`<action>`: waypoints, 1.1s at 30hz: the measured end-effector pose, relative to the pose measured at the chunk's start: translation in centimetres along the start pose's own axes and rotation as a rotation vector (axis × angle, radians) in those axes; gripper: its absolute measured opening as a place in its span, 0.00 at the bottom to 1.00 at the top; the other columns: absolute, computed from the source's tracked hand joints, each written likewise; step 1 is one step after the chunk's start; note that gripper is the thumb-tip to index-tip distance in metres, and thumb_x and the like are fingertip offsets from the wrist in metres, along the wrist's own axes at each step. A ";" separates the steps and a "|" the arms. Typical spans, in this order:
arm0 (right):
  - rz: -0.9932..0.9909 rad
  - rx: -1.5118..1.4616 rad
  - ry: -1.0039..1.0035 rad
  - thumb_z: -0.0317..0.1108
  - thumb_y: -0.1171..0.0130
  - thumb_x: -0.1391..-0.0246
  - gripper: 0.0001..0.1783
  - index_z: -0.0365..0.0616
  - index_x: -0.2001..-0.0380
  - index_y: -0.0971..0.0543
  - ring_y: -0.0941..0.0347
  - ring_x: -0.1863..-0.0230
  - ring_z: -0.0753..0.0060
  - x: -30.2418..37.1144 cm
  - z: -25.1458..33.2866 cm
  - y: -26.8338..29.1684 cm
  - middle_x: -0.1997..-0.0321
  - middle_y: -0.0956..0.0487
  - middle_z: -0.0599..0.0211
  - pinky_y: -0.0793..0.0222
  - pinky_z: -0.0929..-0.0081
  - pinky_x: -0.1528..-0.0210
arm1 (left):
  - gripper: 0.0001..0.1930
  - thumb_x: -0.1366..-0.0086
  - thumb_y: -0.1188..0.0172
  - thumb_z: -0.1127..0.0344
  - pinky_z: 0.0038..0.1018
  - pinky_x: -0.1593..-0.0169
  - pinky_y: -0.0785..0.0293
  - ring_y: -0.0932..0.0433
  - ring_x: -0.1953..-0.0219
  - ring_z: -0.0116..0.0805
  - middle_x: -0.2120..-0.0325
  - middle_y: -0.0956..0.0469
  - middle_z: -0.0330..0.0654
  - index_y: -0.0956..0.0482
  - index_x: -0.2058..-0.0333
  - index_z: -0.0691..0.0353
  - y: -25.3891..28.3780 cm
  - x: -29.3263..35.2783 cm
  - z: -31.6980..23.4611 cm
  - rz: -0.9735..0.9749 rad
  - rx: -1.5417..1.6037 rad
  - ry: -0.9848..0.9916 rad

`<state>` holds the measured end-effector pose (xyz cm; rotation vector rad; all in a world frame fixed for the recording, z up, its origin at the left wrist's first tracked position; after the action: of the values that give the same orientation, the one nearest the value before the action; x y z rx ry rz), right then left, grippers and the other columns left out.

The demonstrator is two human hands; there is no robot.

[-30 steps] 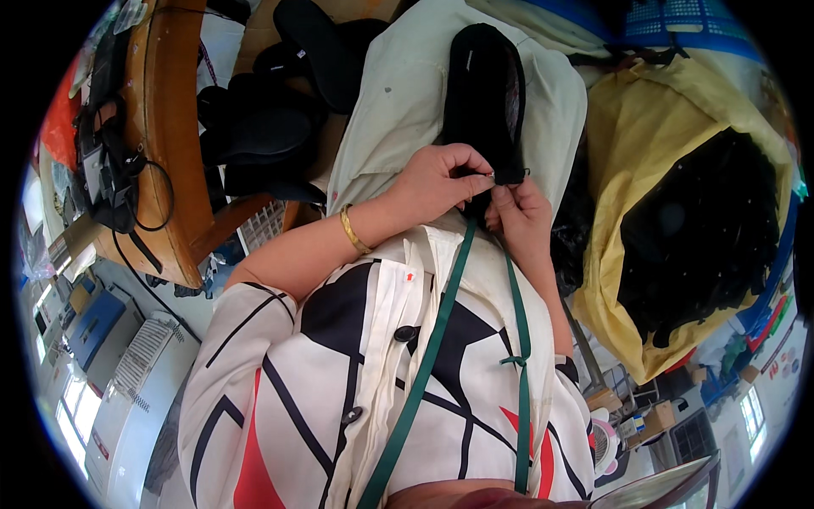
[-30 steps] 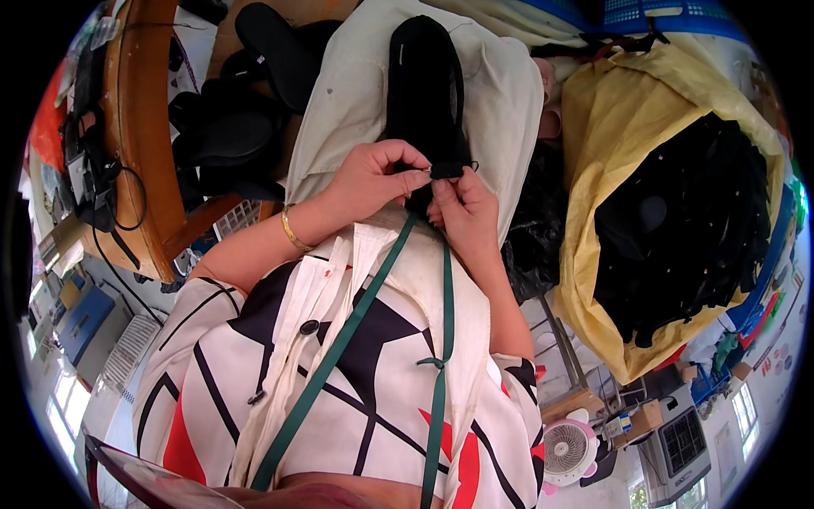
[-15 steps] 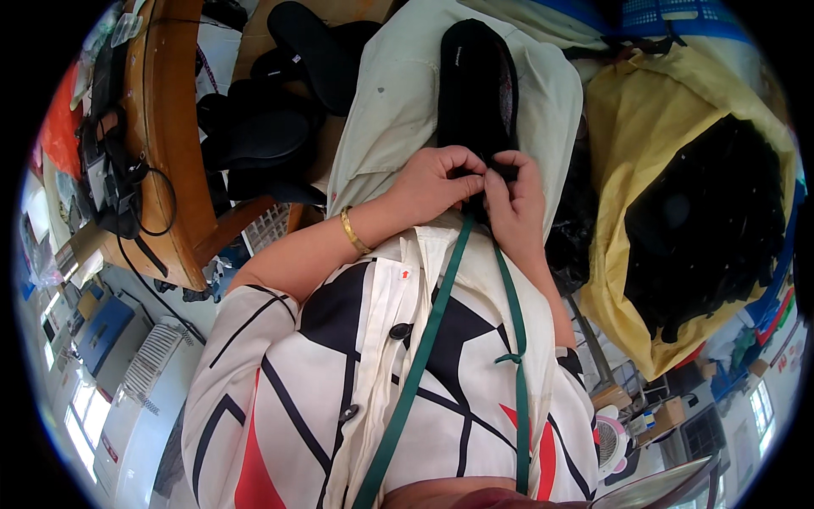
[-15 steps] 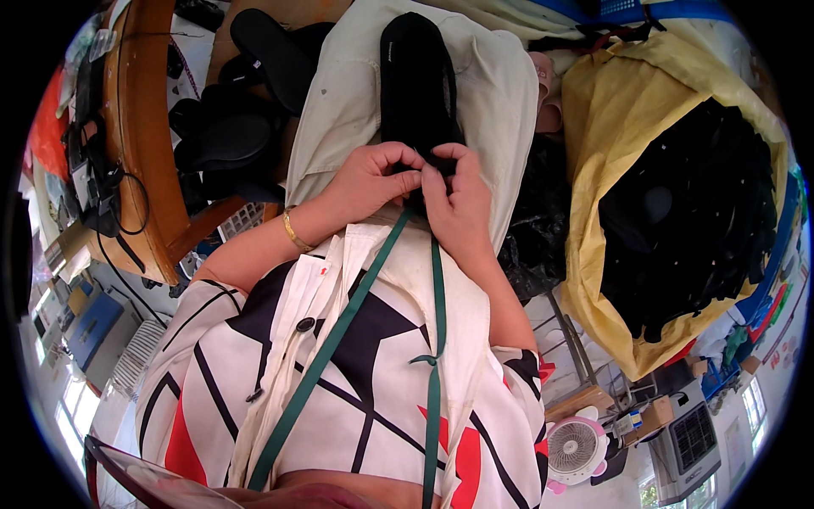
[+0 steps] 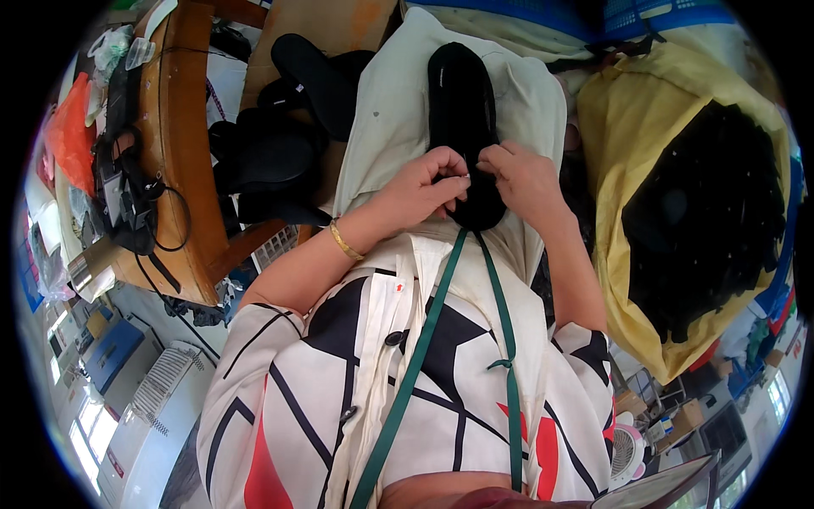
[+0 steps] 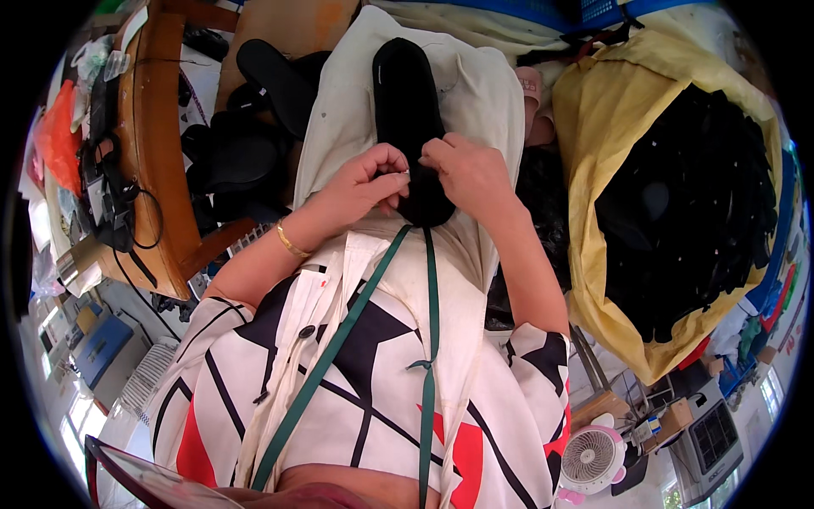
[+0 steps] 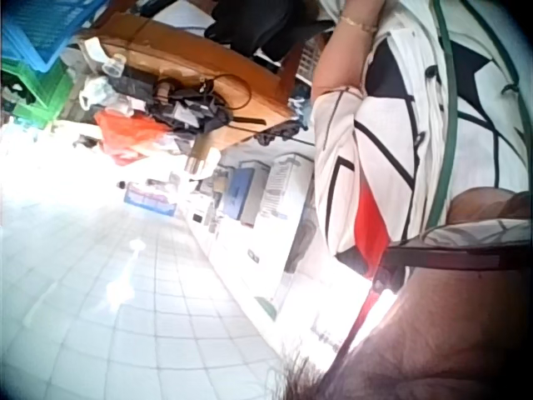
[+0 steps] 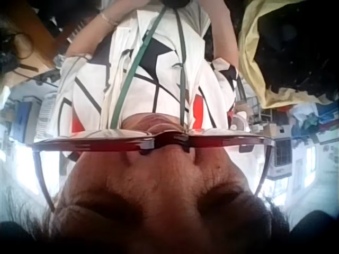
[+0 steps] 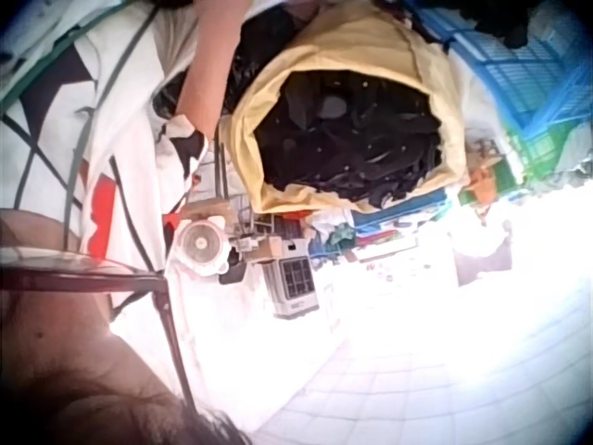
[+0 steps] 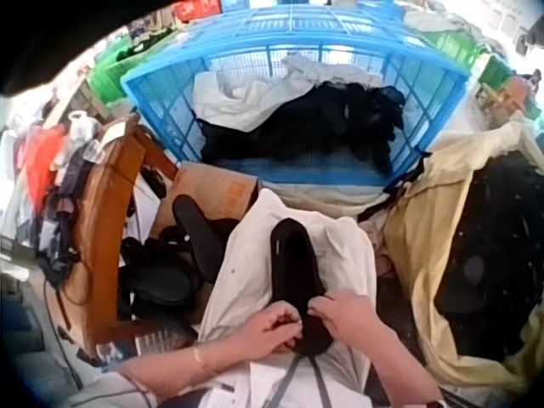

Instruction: The person sits cross-legged on the floor and hand-sews a black shoe using a needle and thread. They repeatedly insert the needle into the shoe's sole and pull the thread through to secure the stitching.

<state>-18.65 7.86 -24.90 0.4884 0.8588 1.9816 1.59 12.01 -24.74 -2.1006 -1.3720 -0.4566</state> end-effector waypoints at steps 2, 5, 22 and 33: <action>-0.154 -0.196 0.015 0.25 0.42 0.45 0.02 0.43 0.67 0.23 0.25 0.72 0.61 -0.4 0.2 -0.8 0.70 0.23 0.62 0.29 0.68 0.69 | 0.05 0.32 0.43 0.67 0.15 0.69 0.29 0.26 0.70 0.17 0.71 0.24 0.32 0.25 0.60 0.60 0.8 0.4 -1.5 0.008 -0.042 -0.011; -0.233 -0.539 -0.101 0.26 0.43 0.42 0.02 0.42 0.65 0.23 0.25 0.73 0.70 0.6 1.1 -2.9 0.71 0.24 0.65 0.30 0.72 0.70 | 0.06 0.34 0.41 0.67 0.15 0.70 0.30 0.27 0.72 0.16 0.72 0.23 0.31 0.23 0.60 0.61 2.1 0.9 -2.8 -0.005 -0.176 -0.030; -0.396 -0.189 0.180 0.25 0.37 0.50 0.02 0.44 0.73 0.21 0.29 0.75 0.63 1.8 5.0 -1.6 0.76 0.26 0.64 0.34 0.69 0.74 | 0.07 0.39 0.36 0.69 0.24 0.65 0.29 0.25 0.71 0.26 0.72 0.20 0.41 0.19 0.64 0.64 2.3 1.3 -1.1 -0.011 -0.540 -0.258; -0.134 -1.349 -0.379 0.35 0.55 0.30 0.08 0.43 0.62 0.31 0.32 0.80 0.82 3.3 6.1 1.4 0.76 0.26 0.71 0.36 0.83 0.77 | 0.06 0.41 0.36 0.73 0.27 0.60 0.26 0.21 0.66 0.36 0.70 0.19 0.43 0.19 0.63 0.66 1.6 4.0 -1.5 -0.013 -0.799 -0.389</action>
<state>-17.34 12.49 -19.72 -0.0211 -0.6979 1.7897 4.77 13.46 -21.79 -2.9474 -1.5828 -0.7146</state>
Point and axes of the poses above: each hand's wrist, its own x-axis away from the middle knuckle, its own y-axis out of the back of the hand, z = x × y, the point moved 1 cm from there along -x, towards the middle knuckle
